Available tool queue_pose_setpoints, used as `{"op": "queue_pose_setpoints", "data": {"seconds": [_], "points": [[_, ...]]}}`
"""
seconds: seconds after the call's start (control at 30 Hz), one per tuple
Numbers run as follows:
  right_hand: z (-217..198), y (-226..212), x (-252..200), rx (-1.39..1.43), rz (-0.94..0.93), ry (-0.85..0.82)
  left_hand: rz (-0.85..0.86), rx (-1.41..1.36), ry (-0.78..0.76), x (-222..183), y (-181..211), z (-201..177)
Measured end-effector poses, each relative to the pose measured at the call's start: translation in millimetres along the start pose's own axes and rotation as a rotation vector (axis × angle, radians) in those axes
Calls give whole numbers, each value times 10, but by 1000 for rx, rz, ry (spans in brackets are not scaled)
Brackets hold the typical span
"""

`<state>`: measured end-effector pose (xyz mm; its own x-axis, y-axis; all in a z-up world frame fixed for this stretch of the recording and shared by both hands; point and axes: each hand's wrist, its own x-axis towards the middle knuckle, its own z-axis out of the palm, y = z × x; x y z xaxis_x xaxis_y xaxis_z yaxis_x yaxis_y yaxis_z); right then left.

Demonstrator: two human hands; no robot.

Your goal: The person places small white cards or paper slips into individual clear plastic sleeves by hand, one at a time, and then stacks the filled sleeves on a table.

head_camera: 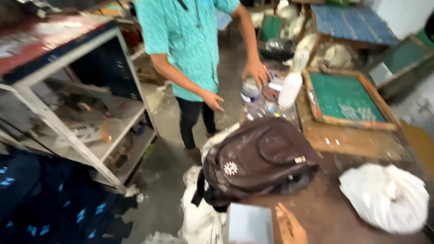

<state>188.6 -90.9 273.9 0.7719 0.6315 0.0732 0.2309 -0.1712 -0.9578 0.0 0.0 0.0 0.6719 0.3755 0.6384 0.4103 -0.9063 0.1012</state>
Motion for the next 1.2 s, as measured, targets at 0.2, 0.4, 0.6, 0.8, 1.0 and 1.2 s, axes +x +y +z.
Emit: {"op": "queue_pose_setpoints", "data": {"seconds": [0.2, 0.4, 0.6, 0.8, 1.0, 1.2], "points": [[1, 581, -1288, -156, 224, 169, -2, -225, -182, 1340, -84, -2448], [238, -498, -1389, -723, -48, 28, -38, -411, -350, 1838, 2, -3195], [232, -941, -1456, -925, -381, 49, -112, -428, -413, 2003, 58, -3421], [-526, -206, -1432, -88, 33, 299, -197, -549, -370, 1928, 69, -3503], [-1077, -553, -1096, -547, 237, 356, -206, -434, -380, 1887, 94, -3489], [-16, -582, -1402, -463, 61, -5, -185, -369, -368, 1973, 151, -3497]]}}
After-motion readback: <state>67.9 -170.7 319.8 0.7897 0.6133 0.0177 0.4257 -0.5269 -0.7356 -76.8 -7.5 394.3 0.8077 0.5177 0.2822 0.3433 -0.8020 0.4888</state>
